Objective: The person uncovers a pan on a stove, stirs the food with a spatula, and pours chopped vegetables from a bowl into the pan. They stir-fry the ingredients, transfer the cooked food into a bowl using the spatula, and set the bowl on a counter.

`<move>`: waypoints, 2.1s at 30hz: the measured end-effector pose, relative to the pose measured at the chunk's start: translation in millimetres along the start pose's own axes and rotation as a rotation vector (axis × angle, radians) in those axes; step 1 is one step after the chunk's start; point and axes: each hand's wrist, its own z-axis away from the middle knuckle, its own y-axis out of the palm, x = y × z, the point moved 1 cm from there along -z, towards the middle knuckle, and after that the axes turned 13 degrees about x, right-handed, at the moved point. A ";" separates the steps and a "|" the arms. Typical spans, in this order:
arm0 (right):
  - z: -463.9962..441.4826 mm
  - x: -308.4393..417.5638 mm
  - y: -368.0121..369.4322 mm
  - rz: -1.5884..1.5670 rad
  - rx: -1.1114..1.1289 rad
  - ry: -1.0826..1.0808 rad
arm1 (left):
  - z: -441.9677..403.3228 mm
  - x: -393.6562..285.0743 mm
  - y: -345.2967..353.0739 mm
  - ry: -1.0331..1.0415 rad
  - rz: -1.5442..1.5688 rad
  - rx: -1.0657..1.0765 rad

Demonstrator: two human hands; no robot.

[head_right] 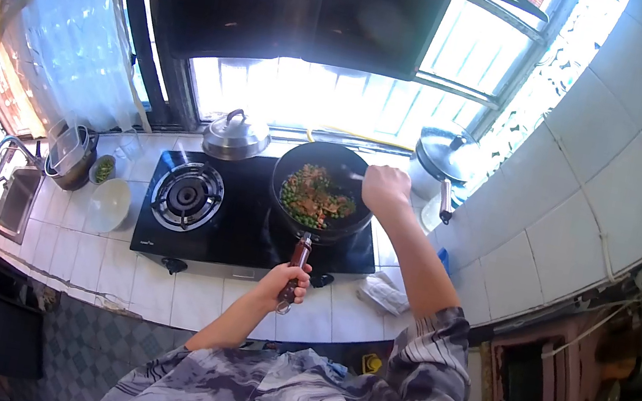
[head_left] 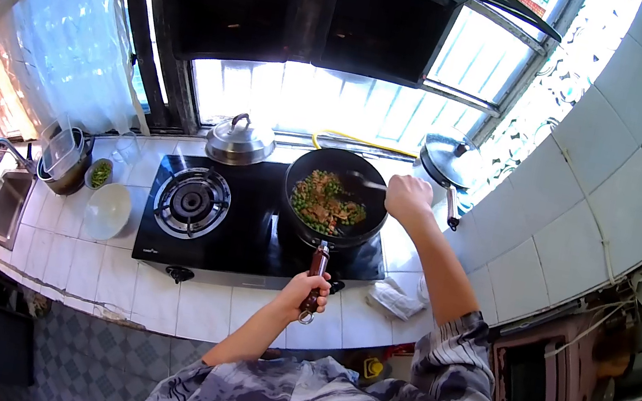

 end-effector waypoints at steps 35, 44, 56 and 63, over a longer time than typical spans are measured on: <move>46.8 -12.7 -41.9 0.483 -0.067 -0.357 | -3.4 0.3 -3.6 0.027 0.037 0.016; 13.5 47.7 31.8 0.488 -0.014 -0.166 | -3.5 1.5 -1.0 0.027 0.037 0.004; 40.3 44.3 19.8 0.509 0.096 -0.089 | -2.6 3.1 3.2 0.042 0.011 -0.005; 0.2 22.6 15.3 0.362 -0.046 0.002 | -6.1 6.2 3.0 0.044 0.032 -0.023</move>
